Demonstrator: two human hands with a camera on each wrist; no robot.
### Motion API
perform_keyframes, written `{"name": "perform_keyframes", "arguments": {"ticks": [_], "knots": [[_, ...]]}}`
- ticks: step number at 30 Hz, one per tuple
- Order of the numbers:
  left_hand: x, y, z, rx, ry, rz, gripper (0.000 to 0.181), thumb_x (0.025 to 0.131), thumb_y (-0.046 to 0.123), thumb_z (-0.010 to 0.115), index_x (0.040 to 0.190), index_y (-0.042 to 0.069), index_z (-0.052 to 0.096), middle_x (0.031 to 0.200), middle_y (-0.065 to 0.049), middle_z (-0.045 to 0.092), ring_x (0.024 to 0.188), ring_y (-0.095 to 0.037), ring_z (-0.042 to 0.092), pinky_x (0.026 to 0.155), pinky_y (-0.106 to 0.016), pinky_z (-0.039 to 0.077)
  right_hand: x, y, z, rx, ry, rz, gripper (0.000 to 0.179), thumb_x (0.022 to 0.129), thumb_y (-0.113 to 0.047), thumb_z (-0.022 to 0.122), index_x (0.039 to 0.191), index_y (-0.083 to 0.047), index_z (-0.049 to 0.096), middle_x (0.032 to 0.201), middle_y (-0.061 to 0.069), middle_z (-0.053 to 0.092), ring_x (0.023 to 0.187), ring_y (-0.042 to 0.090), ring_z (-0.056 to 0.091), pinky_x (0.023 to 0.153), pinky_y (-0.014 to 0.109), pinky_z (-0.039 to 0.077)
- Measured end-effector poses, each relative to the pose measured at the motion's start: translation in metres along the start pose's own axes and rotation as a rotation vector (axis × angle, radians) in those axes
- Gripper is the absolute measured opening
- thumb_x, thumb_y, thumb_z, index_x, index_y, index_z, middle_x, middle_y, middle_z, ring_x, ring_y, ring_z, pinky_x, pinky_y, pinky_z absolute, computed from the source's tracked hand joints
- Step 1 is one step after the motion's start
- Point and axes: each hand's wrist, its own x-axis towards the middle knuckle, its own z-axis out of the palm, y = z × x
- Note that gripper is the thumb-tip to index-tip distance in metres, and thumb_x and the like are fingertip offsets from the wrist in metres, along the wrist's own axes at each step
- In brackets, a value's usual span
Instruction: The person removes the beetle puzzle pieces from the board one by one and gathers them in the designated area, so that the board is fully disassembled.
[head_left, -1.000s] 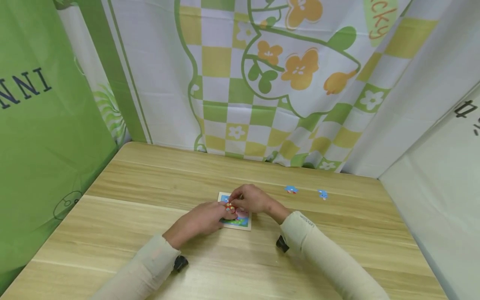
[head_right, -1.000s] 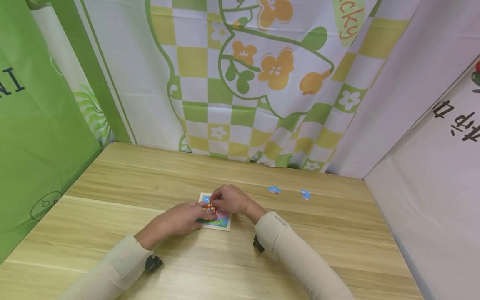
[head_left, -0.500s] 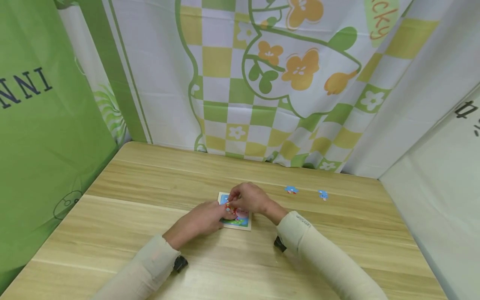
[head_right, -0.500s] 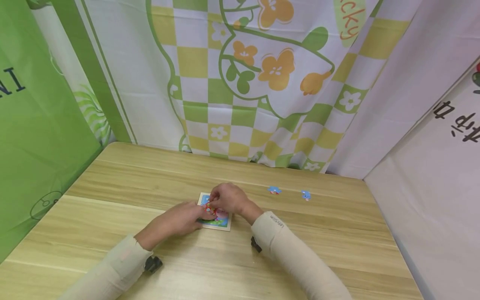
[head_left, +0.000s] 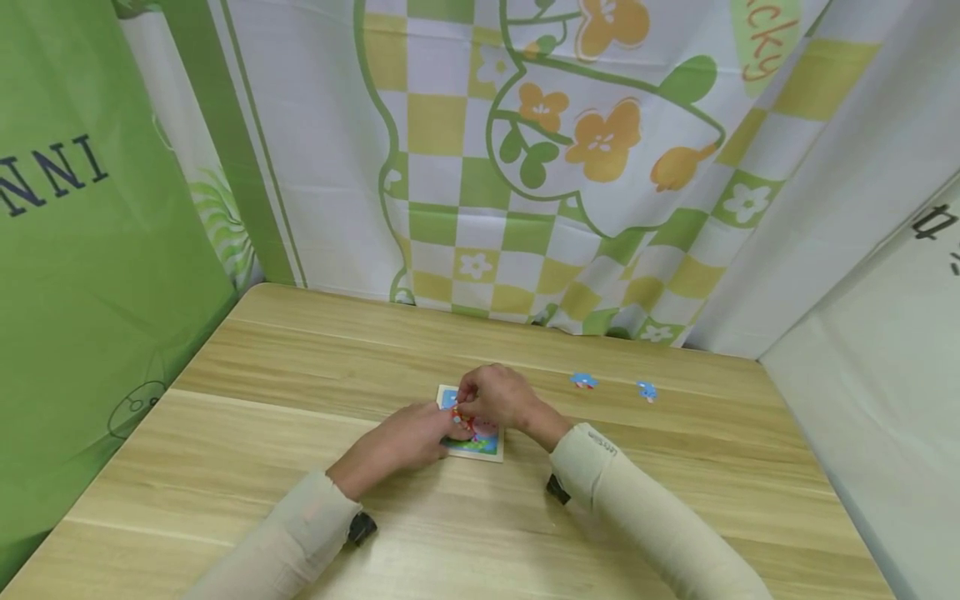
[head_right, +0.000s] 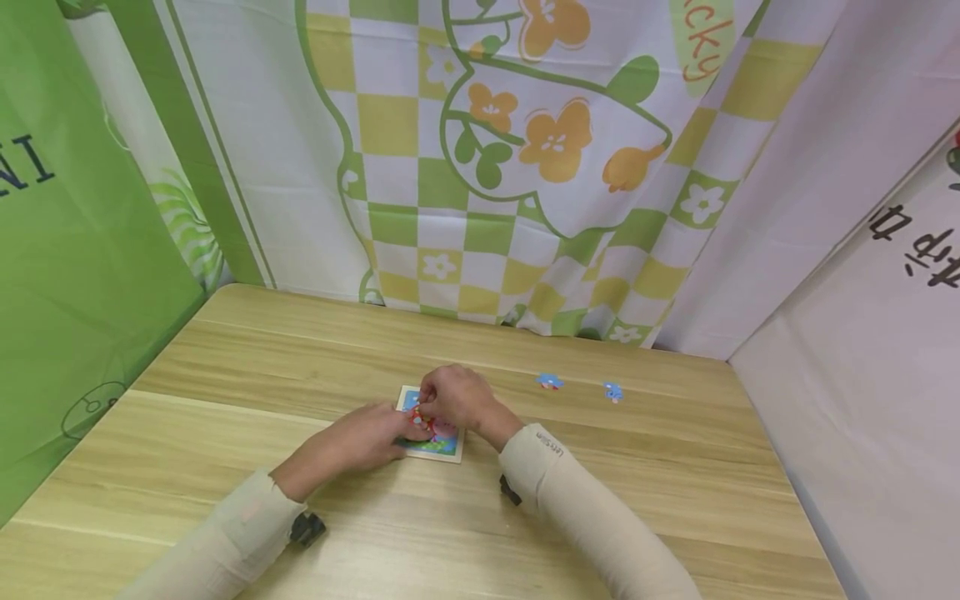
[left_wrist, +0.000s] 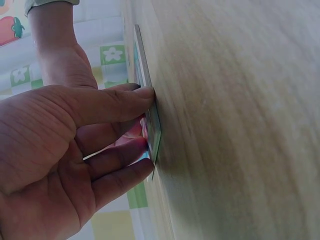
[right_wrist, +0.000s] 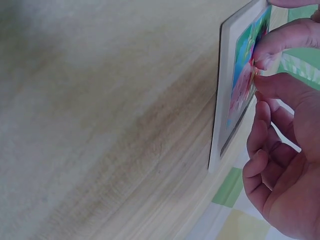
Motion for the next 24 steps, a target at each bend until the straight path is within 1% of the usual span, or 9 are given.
{"name": "perform_keyframes", "arguments": {"ticks": [4,9,13,17,20,24], "knots": [[0.000,0.000,0.000,0.013,0.007,0.011,0.041,0.088,0.004,0.080,0.126,0.018,0.076,0.130,-0.005,0.069,0.106,-0.026,0.068,0.083,-0.042,0.057,-0.001,0.000,0.000,-0.038,0.013,-0.009,0.009,0.088,-0.024,0.083,0.084,-0.023,0.075,0.082,-0.013,0.070,0.073,0.004,0.058,0.066,0.030,0.050],[0.000,0.000,0.001,0.033,0.009,0.022,0.040,0.086,0.004,0.081,0.124,0.018,0.077,0.126,-0.003,0.071,0.106,-0.026,0.068,0.085,-0.042,0.057,-0.002,0.001,0.001,-0.060,0.034,-0.036,0.009,0.087,-0.024,0.083,0.084,-0.023,0.075,0.083,-0.012,0.070,0.072,0.004,0.058,0.064,0.029,0.050],[0.001,-0.001,0.001,0.023,0.016,0.016,0.038,0.085,0.004,0.082,0.120,0.018,0.079,0.120,-0.001,0.074,0.098,-0.020,0.068,0.081,-0.039,0.057,-0.002,0.002,-0.001,-0.073,0.060,-0.051,0.007,0.086,-0.025,0.082,0.086,-0.021,0.076,0.085,-0.011,0.070,0.074,0.005,0.059,0.066,0.029,0.050],[0.002,-0.002,0.001,-0.005,0.020,-0.004,0.035,0.085,0.005,0.082,0.118,0.017,0.080,0.116,-0.001,0.075,0.088,-0.014,0.064,0.077,-0.037,0.056,-0.002,0.005,-0.005,-0.073,0.088,-0.028,0.008,0.086,-0.025,0.083,0.085,-0.022,0.075,0.085,-0.011,0.068,0.075,0.006,0.059,0.066,0.030,0.051],[0.002,-0.002,0.002,-0.017,0.014,-0.022,0.035,0.085,0.006,0.082,0.118,0.018,0.080,0.116,-0.002,0.075,0.090,-0.016,0.065,0.079,-0.038,0.056,-0.005,0.009,-0.009,-0.066,0.089,-0.011,0.010,0.086,-0.026,0.084,0.085,-0.023,0.074,0.085,-0.012,0.068,0.075,0.006,0.059,0.066,0.031,0.051],[0.003,-0.002,0.002,-0.015,0.012,-0.026,0.034,0.086,0.006,0.081,0.117,0.018,0.080,0.114,-0.001,0.075,0.090,-0.017,0.066,0.078,-0.038,0.055,-0.010,0.017,-0.014,-0.072,0.094,0.007,0.010,0.088,-0.028,0.084,0.087,-0.022,0.075,0.085,-0.012,0.068,0.076,0.006,0.059,0.066,0.030,0.051]]}}
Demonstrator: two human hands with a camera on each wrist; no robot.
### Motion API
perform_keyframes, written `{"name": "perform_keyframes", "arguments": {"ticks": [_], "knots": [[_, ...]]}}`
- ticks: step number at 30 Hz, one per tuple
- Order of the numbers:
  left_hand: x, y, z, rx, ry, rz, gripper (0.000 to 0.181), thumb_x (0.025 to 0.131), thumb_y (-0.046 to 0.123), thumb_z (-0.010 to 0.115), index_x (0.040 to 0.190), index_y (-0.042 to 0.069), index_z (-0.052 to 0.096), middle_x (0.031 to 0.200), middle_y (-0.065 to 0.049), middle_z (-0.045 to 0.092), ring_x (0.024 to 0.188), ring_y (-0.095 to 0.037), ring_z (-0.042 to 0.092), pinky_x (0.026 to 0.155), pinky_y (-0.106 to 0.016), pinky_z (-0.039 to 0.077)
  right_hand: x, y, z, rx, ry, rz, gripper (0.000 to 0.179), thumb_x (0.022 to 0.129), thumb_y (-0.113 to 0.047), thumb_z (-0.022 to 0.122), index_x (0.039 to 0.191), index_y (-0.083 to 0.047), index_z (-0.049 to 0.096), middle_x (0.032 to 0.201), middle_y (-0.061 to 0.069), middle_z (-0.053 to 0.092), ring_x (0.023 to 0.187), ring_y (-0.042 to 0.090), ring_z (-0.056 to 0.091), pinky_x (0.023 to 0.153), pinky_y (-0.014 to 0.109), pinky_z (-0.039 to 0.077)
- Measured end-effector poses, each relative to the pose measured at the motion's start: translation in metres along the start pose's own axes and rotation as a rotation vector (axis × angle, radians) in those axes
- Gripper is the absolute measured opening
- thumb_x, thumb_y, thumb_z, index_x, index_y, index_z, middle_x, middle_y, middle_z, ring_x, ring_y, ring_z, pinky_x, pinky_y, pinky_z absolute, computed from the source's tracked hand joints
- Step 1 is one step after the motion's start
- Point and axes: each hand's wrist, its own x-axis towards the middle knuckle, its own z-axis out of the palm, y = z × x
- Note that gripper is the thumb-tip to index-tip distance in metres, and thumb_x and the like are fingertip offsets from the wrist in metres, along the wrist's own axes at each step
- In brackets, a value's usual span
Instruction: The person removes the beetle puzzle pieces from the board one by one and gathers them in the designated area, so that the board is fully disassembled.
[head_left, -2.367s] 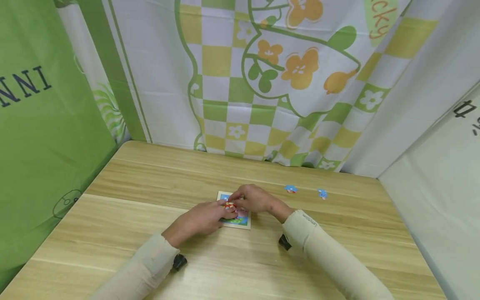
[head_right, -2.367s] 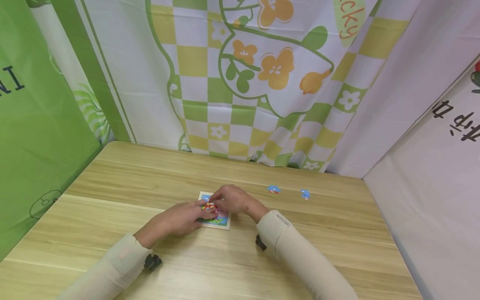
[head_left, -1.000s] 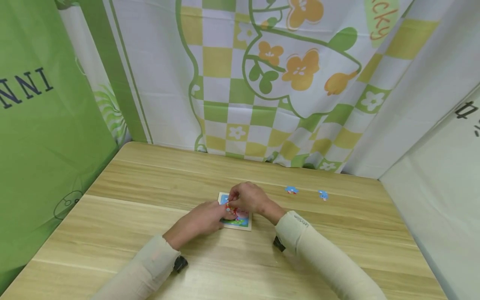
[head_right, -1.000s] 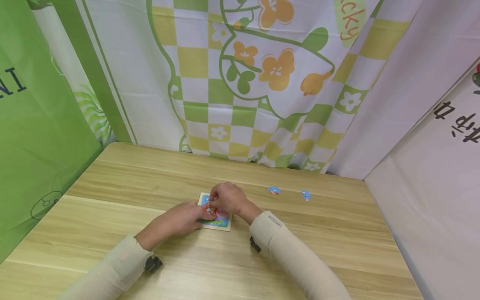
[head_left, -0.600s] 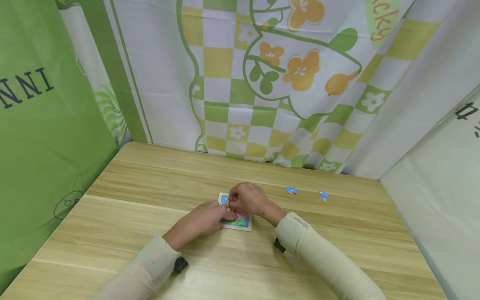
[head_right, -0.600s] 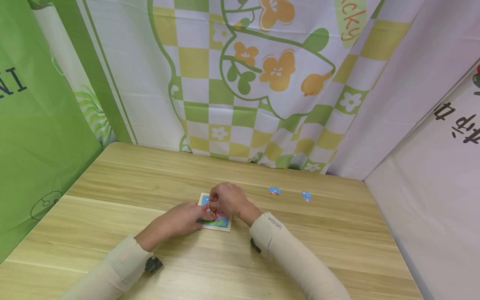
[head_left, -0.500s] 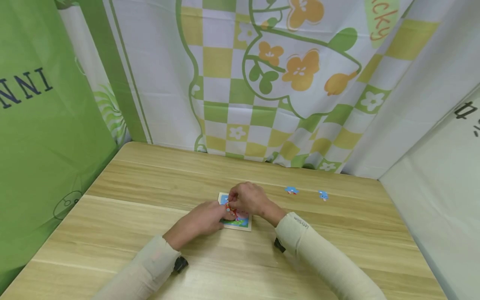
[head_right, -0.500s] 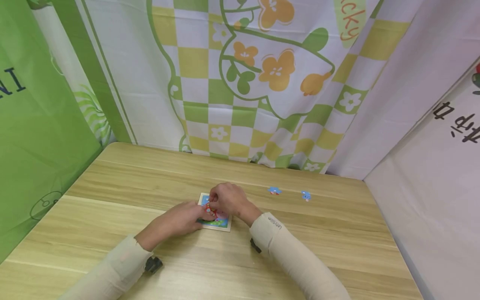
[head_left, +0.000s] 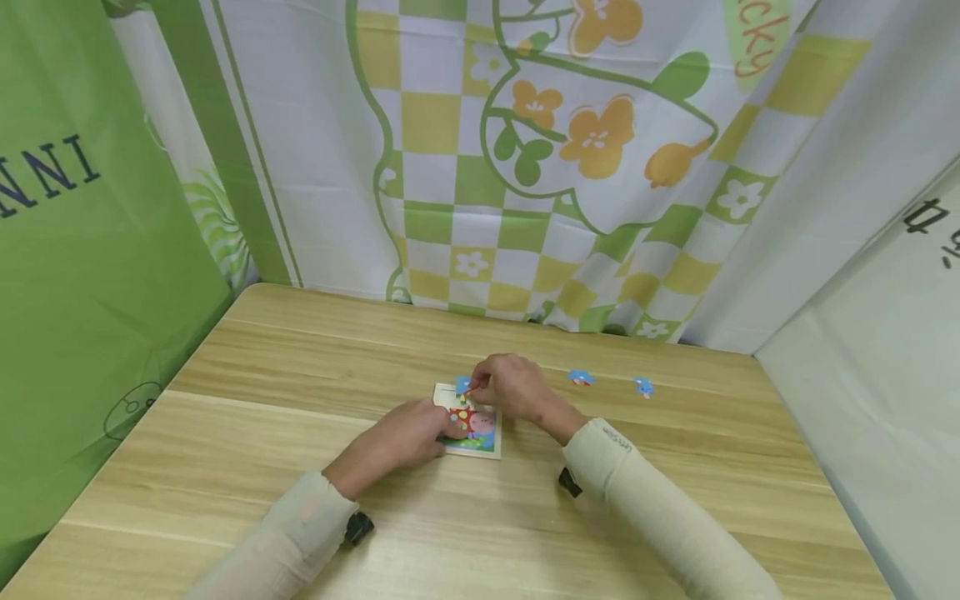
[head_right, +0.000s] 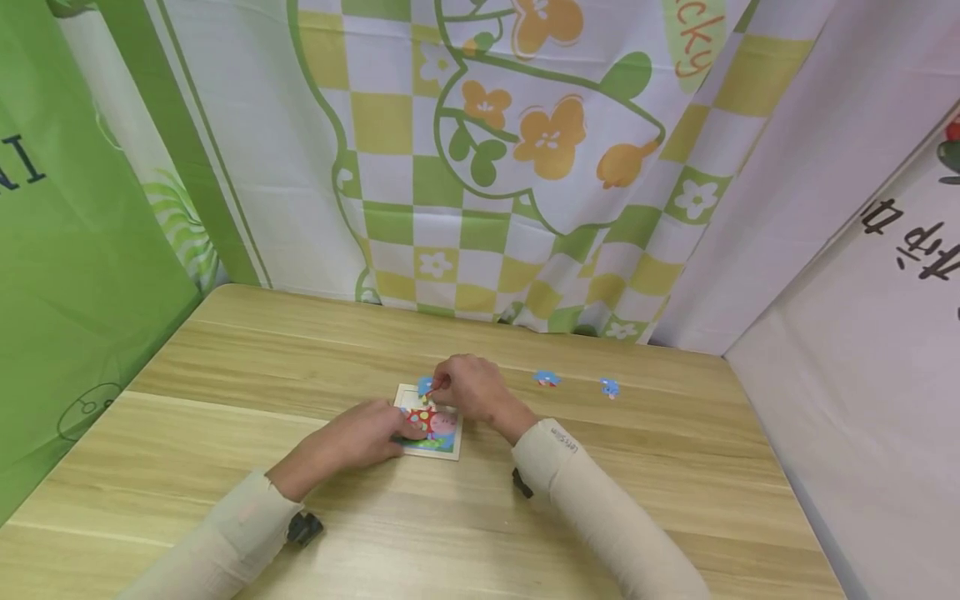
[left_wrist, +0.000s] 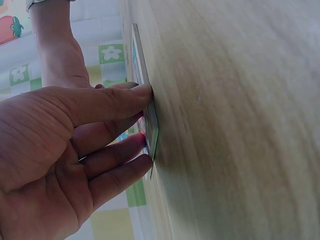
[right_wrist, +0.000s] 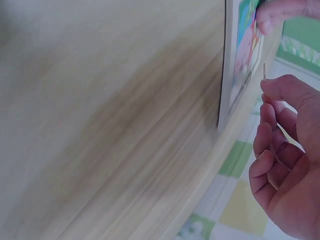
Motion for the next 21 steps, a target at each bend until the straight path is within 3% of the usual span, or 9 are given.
{"name": "perform_keyframes", "arguments": {"ticks": [4,13,21], "knots": [[-0.001,0.000,0.000,-0.024,0.004,-0.013,0.032,0.087,0.005,0.080,0.117,0.015,0.080,0.115,0.000,0.075,0.089,-0.016,0.065,0.079,-0.037,0.055,-0.006,0.013,-0.005,0.015,0.009,0.038,0.010,0.089,-0.028,0.083,0.086,-0.022,0.076,0.083,-0.013,0.067,0.074,0.006,0.059,0.065,0.031,0.051],[-0.004,0.000,0.001,-0.027,0.012,-0.011,0.031,0.088,0.004,0.080,0.118,0.013,0.079,0.117,0.001,0.075,0.103,-0.024,0.069,0.087,-0.040,0.055,-0.022,0.054,-0.014,0.099,0.030,0.163,0.006,0.090,-0.025,0.080,0.087,-0.022,0.076,0.084,-0.012,0.066,0.077,0.010,0.059,0.070,0.034,0.049],[-0.005,0.002,0.001,-0.044,0.016,-0.019,0.031,0.088,0.003,0.079,0.118,0.011,0.079,0.117,-0.003,0.075,0.100,-0.024,0.068,0.086,-0.041,0.056,-0.033,0.079,-0.023,0.116,0.045,0.225,0.005,0.092,-0.022,0.077,0.088,-0.020,0.075,0.087,-0.009,0.067,0.083,0.014,0.060,0.077,0.039,0.049]]}}
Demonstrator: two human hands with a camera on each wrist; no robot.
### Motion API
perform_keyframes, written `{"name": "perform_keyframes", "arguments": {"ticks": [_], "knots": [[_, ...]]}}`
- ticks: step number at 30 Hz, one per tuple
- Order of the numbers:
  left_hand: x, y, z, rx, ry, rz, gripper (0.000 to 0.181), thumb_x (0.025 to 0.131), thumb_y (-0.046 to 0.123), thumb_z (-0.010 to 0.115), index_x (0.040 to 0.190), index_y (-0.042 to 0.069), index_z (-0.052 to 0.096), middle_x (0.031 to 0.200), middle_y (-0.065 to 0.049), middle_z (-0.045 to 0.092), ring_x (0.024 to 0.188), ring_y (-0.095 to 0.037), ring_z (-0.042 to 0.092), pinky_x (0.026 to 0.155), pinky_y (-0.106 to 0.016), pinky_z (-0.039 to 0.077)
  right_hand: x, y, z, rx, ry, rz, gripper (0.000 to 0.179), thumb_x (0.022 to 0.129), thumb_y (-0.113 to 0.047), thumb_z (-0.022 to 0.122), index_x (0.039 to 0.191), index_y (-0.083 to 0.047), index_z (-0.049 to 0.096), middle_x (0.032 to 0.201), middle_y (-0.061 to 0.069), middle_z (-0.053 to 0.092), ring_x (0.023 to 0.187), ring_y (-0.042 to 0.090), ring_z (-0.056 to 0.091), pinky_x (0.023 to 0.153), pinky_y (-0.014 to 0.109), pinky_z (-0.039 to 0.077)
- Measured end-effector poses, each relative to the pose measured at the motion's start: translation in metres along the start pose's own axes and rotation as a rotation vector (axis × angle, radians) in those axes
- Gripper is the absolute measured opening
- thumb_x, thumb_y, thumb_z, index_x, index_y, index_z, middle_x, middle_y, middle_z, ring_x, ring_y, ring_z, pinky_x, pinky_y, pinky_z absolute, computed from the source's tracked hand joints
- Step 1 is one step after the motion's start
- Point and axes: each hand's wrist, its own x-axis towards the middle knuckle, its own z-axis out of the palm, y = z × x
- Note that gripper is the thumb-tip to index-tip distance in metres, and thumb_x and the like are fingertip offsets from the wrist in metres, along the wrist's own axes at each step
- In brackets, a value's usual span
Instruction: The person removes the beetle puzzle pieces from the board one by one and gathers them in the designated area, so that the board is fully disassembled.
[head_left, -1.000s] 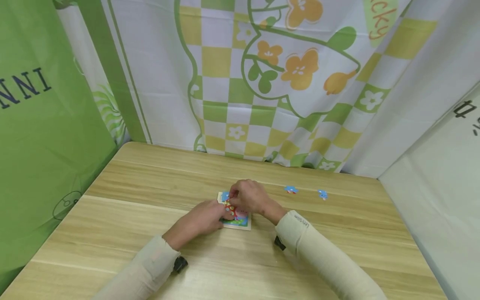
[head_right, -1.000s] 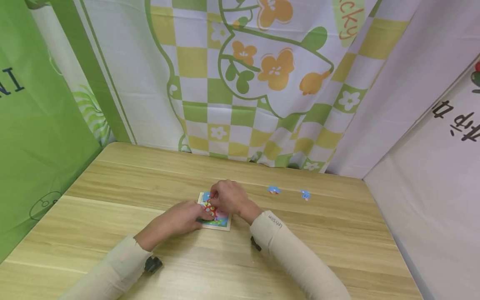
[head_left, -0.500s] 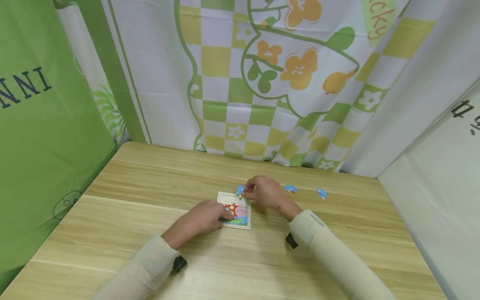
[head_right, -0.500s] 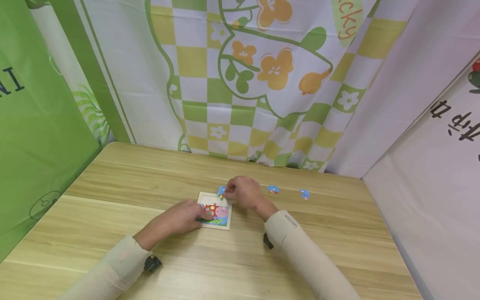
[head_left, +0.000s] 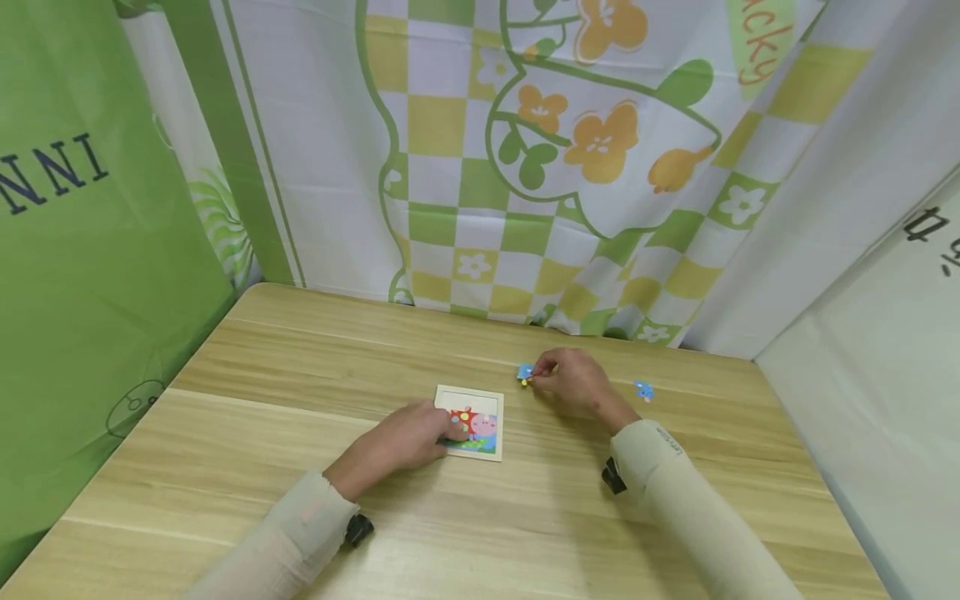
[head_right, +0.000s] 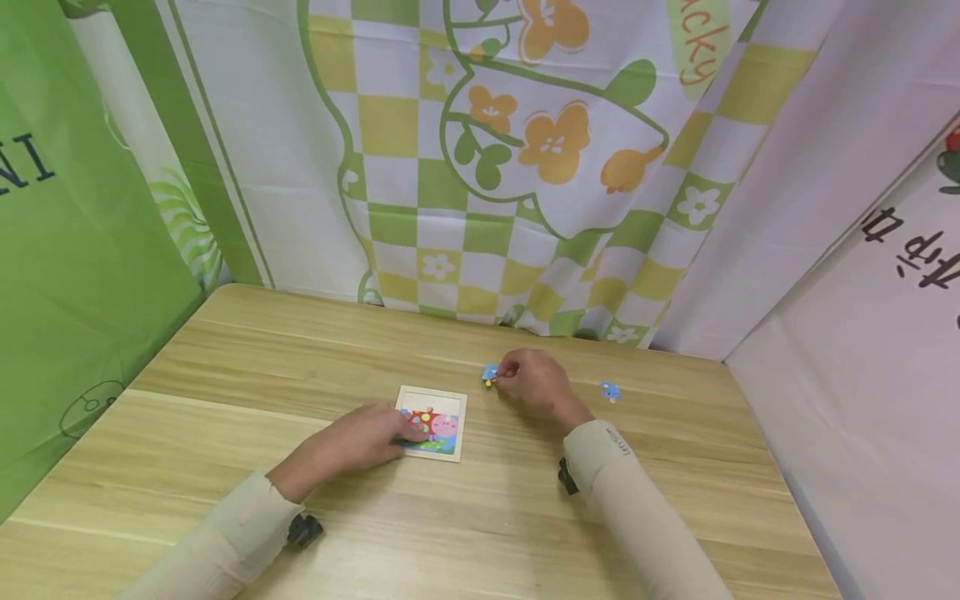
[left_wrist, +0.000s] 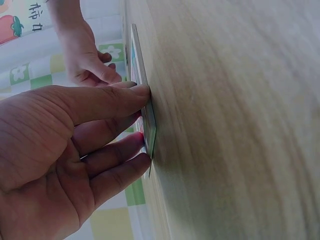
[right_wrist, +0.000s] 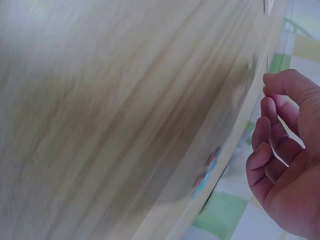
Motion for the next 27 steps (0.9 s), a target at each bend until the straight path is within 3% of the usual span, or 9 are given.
{"name": "perform_keyframes", "arguments": {"ticks": [9,14,18,27], "knots": [[0.001,0.000,0.000,0.003,-0.015,-0.012,0.031,0.089,0.005,0.079,0.119,0.012,0.079,0.118,-0.006,0.074,0.093,-0.018,0.065,0.083,-0.038,0.055,0.000,0.016,-0.003,0.002,0.011,-0.016,0.005,0.090,-0.018,0.079,0.088,-0.016,0.075,0.085,-0.007,0.068,0.080,0.013,0.061,0.076,0.038,0.050],[0.001,-0.001,0.000,0.023,-0.015,0.021,0.031,0.089,0.005,0.079,0.118,0.016,0.080,0.115,-0.004,0.075,0.088,-0.015,0.063,0.082,-0.037,0.056,0.001,0.022,-0.003,-0.025,0.013,-0.017,0.005,0.089,-0.018,0.080,0.087,-0.016,0.076,0.085,-0.007,0.069,0.080,0.015,0.062,0.077,0.040,0.052],[0.001,0.000,0.000,0.029,-0.010,0.041,0.031,0.088,0.004,0.079,0.117,0.016,0.080,0.113,-0.004,0.076,0.092,-0.016,0.066,0.084,-0.039,0.056,0.000,0.024,-0.002,-0.042,0.006,-0.012,0.006,0.089,-0.020,0.080,0.088,-0.016,0.076,0.086,-0.007,0.069,0.081,0.015,0.062,0.077,0.041,0.051],[0.001,-0.001,-0.001,0.024,-0.019,0.014,0.032,0.089,0.005,0.078,0.119,0.017,0.080,0.115,-0.002,0.075,0.097,-0.021,0.067,0.086,-0.041,0.055,0.000,0.022,-0.001,-0.042,-0.005,-0.010,0.004,0.087,-0.017,0.078,0.087,-0.016,0.075,0.083,-0.008,0.067,0.078,0.014,0.060,0.073,0.039,0.050]]}}
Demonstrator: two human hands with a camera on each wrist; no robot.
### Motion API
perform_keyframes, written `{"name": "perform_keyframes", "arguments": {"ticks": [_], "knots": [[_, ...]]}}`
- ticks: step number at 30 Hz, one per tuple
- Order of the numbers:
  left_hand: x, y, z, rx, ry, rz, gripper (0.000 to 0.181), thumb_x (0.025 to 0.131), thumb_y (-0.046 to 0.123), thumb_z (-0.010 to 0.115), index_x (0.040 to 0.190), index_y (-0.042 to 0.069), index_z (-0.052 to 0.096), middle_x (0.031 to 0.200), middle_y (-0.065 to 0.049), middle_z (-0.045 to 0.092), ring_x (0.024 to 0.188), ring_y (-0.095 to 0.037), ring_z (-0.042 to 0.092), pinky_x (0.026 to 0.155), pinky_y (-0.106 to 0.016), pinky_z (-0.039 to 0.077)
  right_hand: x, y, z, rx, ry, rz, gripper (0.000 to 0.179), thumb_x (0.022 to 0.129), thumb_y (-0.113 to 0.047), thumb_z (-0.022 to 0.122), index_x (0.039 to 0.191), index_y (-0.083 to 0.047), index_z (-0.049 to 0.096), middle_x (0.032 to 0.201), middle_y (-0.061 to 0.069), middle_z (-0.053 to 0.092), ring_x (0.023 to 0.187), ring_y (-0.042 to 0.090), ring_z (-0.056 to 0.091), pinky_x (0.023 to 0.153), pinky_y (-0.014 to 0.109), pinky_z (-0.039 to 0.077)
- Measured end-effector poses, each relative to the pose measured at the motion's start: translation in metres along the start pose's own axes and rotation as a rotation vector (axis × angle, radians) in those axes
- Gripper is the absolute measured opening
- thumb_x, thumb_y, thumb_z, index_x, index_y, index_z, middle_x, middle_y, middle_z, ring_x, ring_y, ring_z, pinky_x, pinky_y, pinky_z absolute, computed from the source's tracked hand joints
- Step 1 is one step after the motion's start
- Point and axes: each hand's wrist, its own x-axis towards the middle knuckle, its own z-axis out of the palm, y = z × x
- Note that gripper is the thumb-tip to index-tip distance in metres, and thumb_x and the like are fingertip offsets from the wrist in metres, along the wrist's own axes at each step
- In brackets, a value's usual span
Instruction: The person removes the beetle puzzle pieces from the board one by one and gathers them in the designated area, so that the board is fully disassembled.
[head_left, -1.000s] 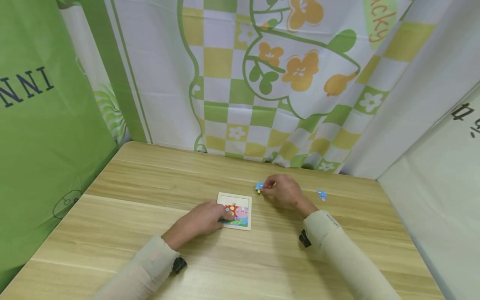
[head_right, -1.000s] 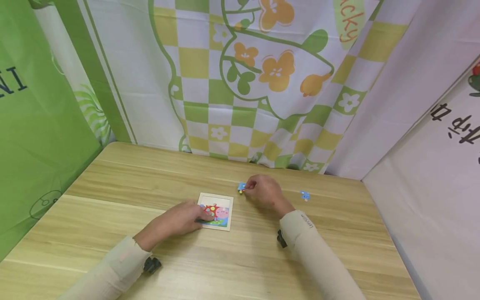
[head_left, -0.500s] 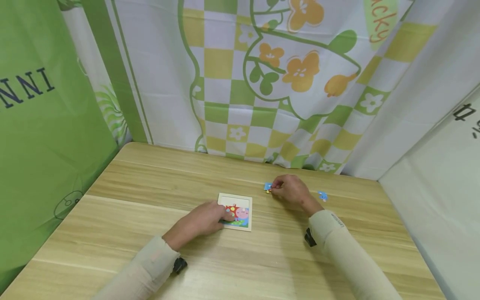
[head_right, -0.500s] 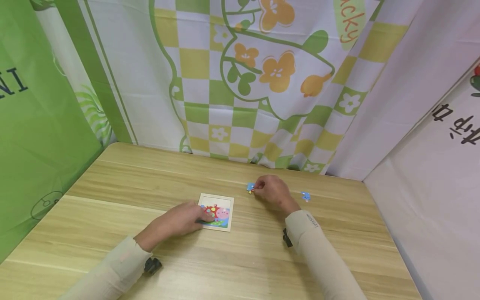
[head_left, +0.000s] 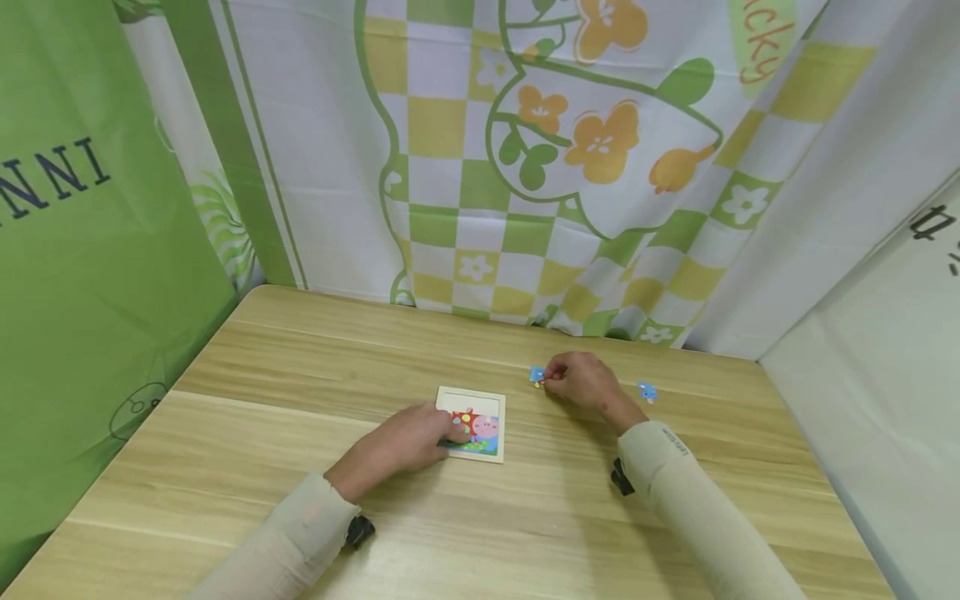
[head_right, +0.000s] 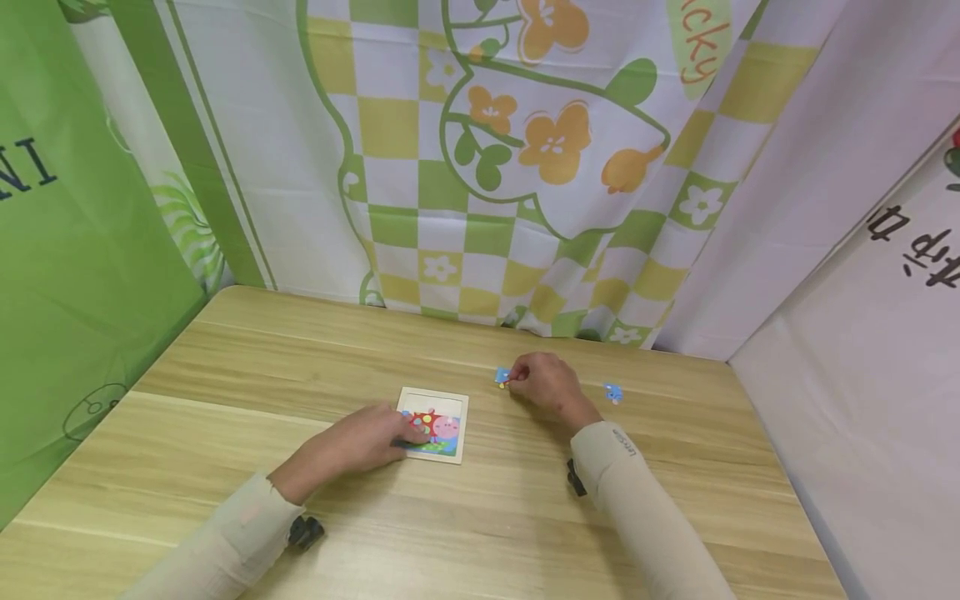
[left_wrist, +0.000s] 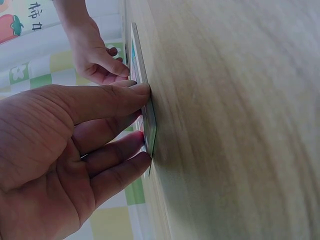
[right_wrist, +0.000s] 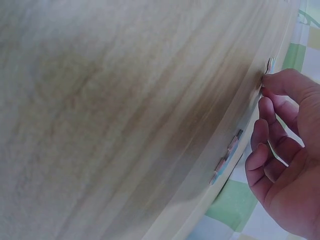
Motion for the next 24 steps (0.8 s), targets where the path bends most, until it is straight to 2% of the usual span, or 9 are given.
{"name": "perform_keyframes", "arguments": {"ticks": [9,14,20,24], "knots": [[0.0003,0.0001,0.0008,-0.013,-0.008,-0.026,0.032,0.090,0.005,0.078,0.120,0.016,0.079,0.118,-0.002,0.074,0.094,-0.019,0.065,0.083,-0.038,0.055,0.0007,-0.0024,-0.0013,-0.003,-0.018,0.019,0.003,0.087,-0.017,0.077,0.088,-0.016,0.074,0.083,-0.008,0.067,0.079,0.014,0.060,0.075,0.040,0.049],[0.0001,0.0003,0.0015,-0.033,-0.009,-0.045,0.032,0.090,0.006,0.078,0.121,0.014,0.078,0.122,-0.002,0.073,0.100,-0.019,0.066,0.085,-0.038,0.055,0.0017,-0.0032,-0.0022,-0.009,-0.029,0.025,0.005,0.086,-0.017,0.078,0.090,-0.015,0.075,0.084,-0.007,0.067,0.080,0.015,0.060,0.076,0.041,0.050],[-0.0001,0.0006,0.0007,-0.034,-0.004,-0.035,0.032,0.090,0.005,0.079,0.121,0.012,0.078,0.121,-0.003,0.073,0.101,-0.019,0.067,0.086,-0.037,0.055,0.0019,-0.0042,-0.0020,-0.015,-0.041,0.043,0.004,0.090,-0.020,0.076,0.090,-0.017,0.074,0.086,-0.006,0.067,0.081,0.015,0.060,0.078,0.040,0.050],[-0.0006,0.0010,0.0002,-0.033,-0.002,-0.032,0.031,0.090,0.005,0.079,0.120,0.012,0.078,0.120,-0.004,0.074,0.102,-0.021,0.067,0.088,-0.040,0.055,0.0014,-0.0094,-0.0021,-0.003,-0.017,0.025,0.007,0.093,-0.021,0.073,0.094,-0.015,0.075,0.088,-0.005,0.068,0.081,0.015,0.061,0.077,0.039,0.052]]}}
